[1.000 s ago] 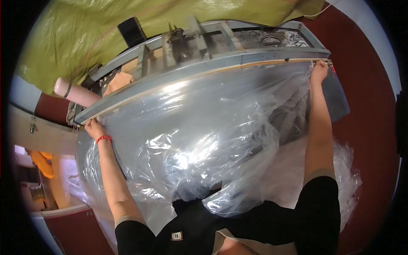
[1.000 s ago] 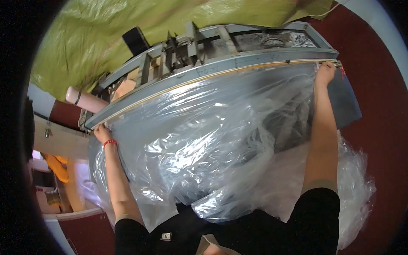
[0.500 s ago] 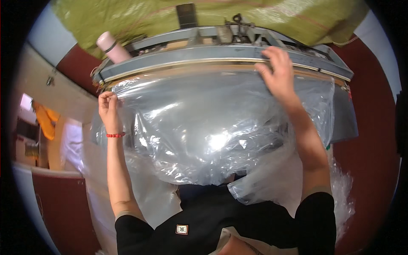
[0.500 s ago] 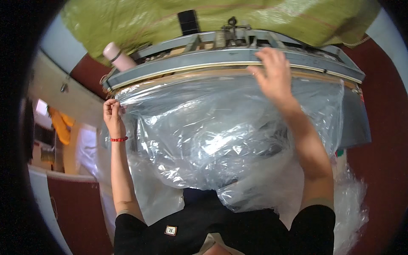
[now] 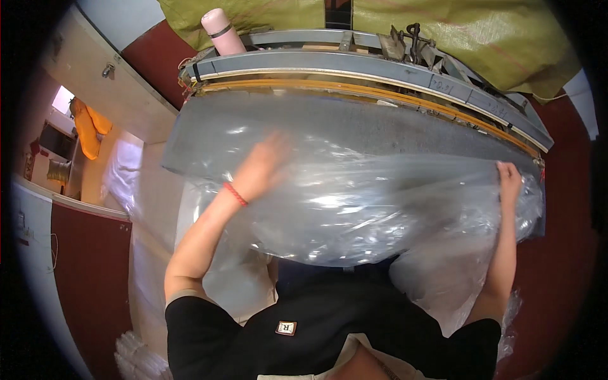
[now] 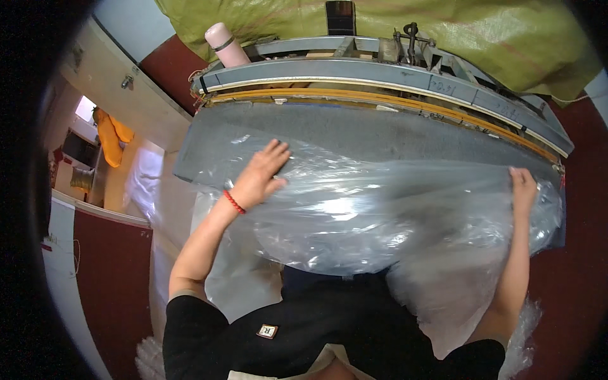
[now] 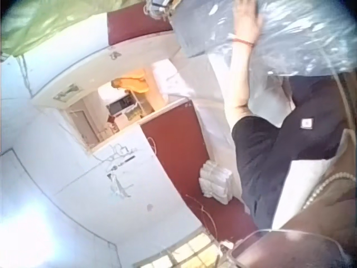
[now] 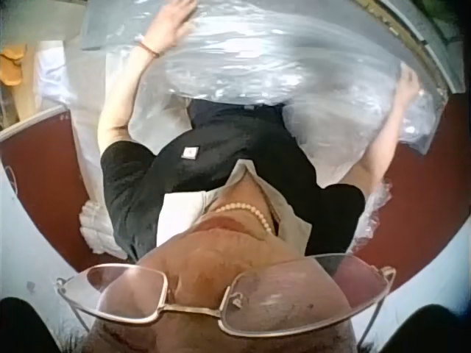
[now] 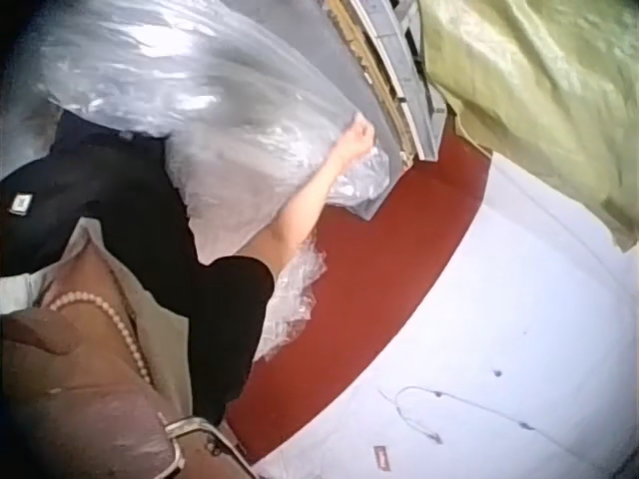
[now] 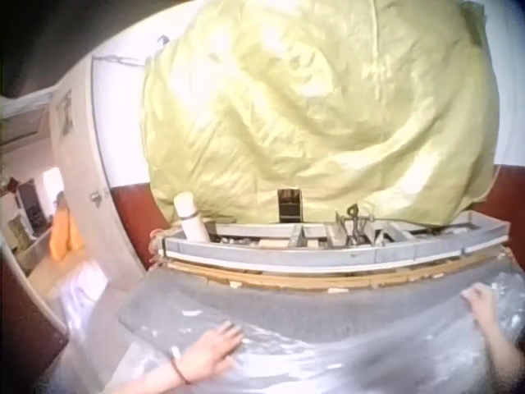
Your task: The person repeatedly pulls plastic film across a heat sealing machine and presses it against the sealer bar by hand to seal bags.
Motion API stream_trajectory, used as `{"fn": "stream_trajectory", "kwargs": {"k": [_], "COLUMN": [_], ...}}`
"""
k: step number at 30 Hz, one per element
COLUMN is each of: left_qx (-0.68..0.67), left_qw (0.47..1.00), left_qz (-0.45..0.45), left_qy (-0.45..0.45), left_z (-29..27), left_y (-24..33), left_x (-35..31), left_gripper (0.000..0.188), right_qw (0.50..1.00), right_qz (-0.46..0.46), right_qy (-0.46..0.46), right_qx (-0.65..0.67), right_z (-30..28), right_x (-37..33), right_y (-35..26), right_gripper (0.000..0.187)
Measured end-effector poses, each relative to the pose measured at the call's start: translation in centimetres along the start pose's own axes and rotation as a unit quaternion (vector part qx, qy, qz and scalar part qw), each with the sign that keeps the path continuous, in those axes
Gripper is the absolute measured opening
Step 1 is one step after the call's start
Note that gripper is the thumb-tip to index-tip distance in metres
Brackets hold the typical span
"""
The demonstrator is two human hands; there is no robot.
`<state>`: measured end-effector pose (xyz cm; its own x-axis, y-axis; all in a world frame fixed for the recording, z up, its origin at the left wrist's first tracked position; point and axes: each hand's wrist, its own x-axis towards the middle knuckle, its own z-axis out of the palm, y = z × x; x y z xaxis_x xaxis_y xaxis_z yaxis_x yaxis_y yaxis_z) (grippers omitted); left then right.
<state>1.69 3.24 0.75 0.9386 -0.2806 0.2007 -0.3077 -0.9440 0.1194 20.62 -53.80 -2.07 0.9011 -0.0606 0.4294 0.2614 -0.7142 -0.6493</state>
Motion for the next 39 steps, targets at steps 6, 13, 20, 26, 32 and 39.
{"fn": "stream_trajectory", "kwargs": {"k": [6,13,20,26,32,39], "left_qx": [0.003,-0.029,-0.022,0.048,-0.249,-0.275], "left_qw": [0.996,0.955,0.987,0.978,0.839,0.828], "left_qz": [-0.068,-0.284,0.015,-0.185,-0.278,-0.444], "left_qy": [-0.050,0.085,0.161,0.088,0.396,0.203], "left_z": [2.1,0.3,-0.7,5.2,-1.6,2.4], "left_y": [1.4,-11.1,3.1,8.8,2.0,-10.0], "left_x": [1.7,-2.9,-10.4,-13.3,-6.3,-2.7], "left_gripper": [0.065,0.054,0.074,0.051,0.014,0.027], "right_qw": [0.985,0.980,0.974,0.978,0.981,0.983], "right_qz": [0.047,0.055,0.065,0.054,0.053,0.041], "right_qy": [0.029,0.041,0.044,0.024,0.051,0.058], "right_qx": [-0.161,-0.186,-0.212,-0.198,-0.179,-0.172], "right_z": [-7.4,-7.5,-8.8,-7.9,-8.5,-7.6], "right_x": [-1.1,-0.2,-0.2,0.0,-0.2,0.2], "right_y": [7.6,10.1,12.2,10.3,12.6,12.1], "right_gripper": [0.026,0.031,0.032,0.029,0.032,0.032]}}
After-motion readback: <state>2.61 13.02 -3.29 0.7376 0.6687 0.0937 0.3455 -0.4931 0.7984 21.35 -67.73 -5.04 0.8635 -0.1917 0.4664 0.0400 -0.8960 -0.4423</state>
